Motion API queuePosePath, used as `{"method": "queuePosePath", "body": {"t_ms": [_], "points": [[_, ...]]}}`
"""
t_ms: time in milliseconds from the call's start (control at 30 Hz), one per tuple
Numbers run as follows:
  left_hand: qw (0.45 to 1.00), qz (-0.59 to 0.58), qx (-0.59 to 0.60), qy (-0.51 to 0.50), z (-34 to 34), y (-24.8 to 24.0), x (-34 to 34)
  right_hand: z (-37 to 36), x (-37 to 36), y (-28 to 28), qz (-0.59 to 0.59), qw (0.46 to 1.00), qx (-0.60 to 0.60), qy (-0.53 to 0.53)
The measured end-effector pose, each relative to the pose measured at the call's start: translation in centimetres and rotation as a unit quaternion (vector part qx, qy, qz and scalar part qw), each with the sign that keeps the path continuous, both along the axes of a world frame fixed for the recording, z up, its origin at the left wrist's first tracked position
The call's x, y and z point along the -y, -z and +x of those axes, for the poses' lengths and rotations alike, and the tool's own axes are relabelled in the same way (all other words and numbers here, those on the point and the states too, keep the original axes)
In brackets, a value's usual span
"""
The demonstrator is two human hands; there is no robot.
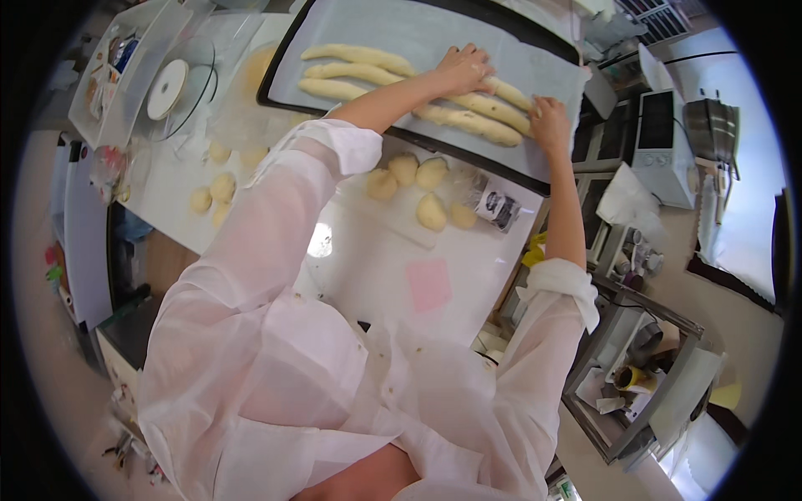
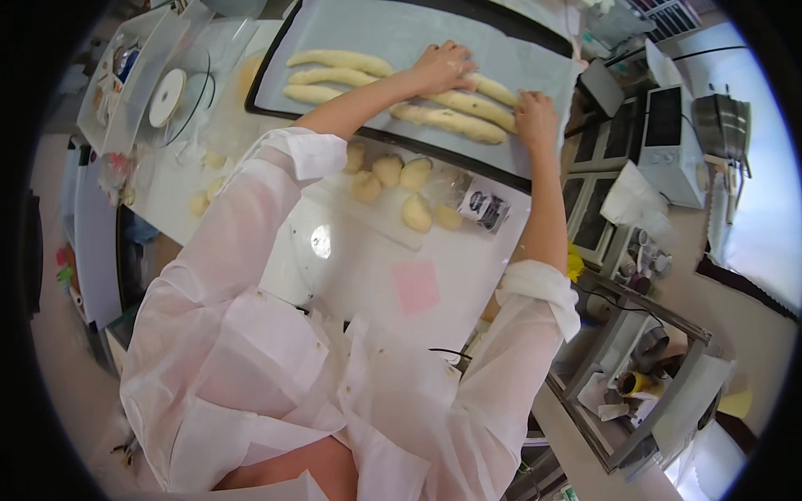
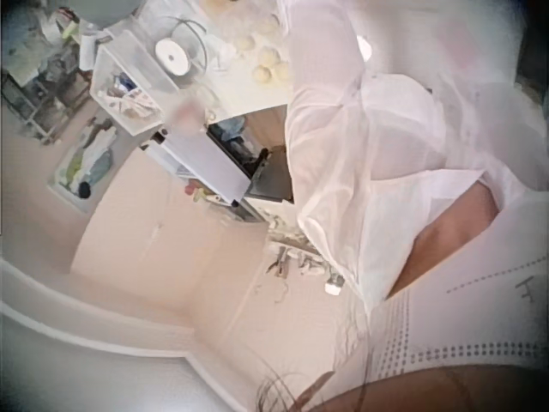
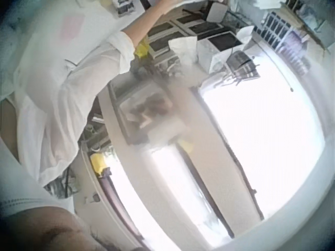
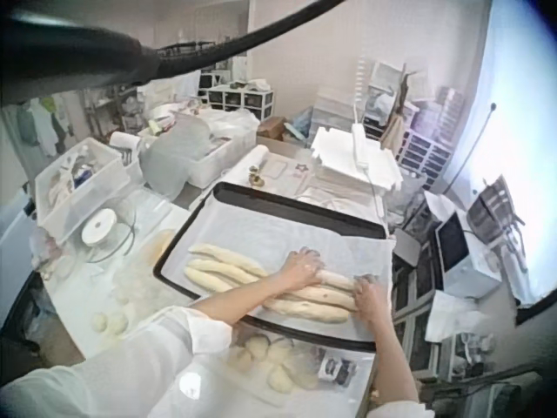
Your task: The person prepares filled bread rolls by flattening dough balls, sprinkling a dark filling, and rolling them into long shapes. The finished rolls are placed on a baking tray lined with parchment paper. The process is repeated for multiple dough balls.
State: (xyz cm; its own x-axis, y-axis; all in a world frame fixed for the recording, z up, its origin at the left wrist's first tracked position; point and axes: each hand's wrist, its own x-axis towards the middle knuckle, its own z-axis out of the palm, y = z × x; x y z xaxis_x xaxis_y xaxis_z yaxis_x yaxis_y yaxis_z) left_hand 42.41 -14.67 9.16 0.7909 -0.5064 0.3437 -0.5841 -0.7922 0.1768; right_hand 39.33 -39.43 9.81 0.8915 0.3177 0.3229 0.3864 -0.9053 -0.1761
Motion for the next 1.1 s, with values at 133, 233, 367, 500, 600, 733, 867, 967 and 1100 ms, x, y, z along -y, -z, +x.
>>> {"method": "queuePosePath", "body": {"t_ms": [133, 233, 367, 500, 600, 733, 867, 967, 1100], "points": [[0.975, -0.219, 0.037, 0.025, -8.4, -1.2, -3.3, -11.1, -2.4, -1.2, 0.194, 0.972, 0.127, 0.019], [0.966, -0.205, -0.152, 0.034, -19.8, -0.1, -7.2, -25.0, -2.4, 1.8, 0.246, 0.968, -0.024, 0.035], [0.979, -0.138, -0.120, -0.092, -26.6, 5.6, -9.2, -37.4, -8.1, 7.8, 0.239, 0.956, -0.171, -0.014], [0.964, -0.158, -0.161, -0.139, -26.3, 6.6, -9.1, -34.3, -15.4, 6.7, 0.102, 0.988, -0.112, -0.042], [0.945, -0.216, -0.182, -0.164, -26.4, 4.4, -9.5, -30.3, -17.4, 8.3, 0.038, 0.990, -0.126, -0.042], [0.931, -0.278, -0.144, -0.185, -30.5, -2.7, -13.1, -30.2, -17.5, 8.7, -0.020, 0.975, -0.216, -0.040], [0.930, -0.218, -0.220, -0.201, -38.5, -2.7, -17.1, -34.6, -17.5, 7.0, 0.132, 0.934, -0.332, -0.009], [0.920, -0.184, -0.237, -0.254, -43.2, 2.7, -18.5, -38.6, -16.0, 7.5, 0.204, 0.920, -0.336, 0.007], [0.889, -0.246, -0.150, -0.355, -44.0, 4.6, -19.2, -41.6, -13.0, 7.3, 0.250, 0.913, -0.322, -0.017]]}}
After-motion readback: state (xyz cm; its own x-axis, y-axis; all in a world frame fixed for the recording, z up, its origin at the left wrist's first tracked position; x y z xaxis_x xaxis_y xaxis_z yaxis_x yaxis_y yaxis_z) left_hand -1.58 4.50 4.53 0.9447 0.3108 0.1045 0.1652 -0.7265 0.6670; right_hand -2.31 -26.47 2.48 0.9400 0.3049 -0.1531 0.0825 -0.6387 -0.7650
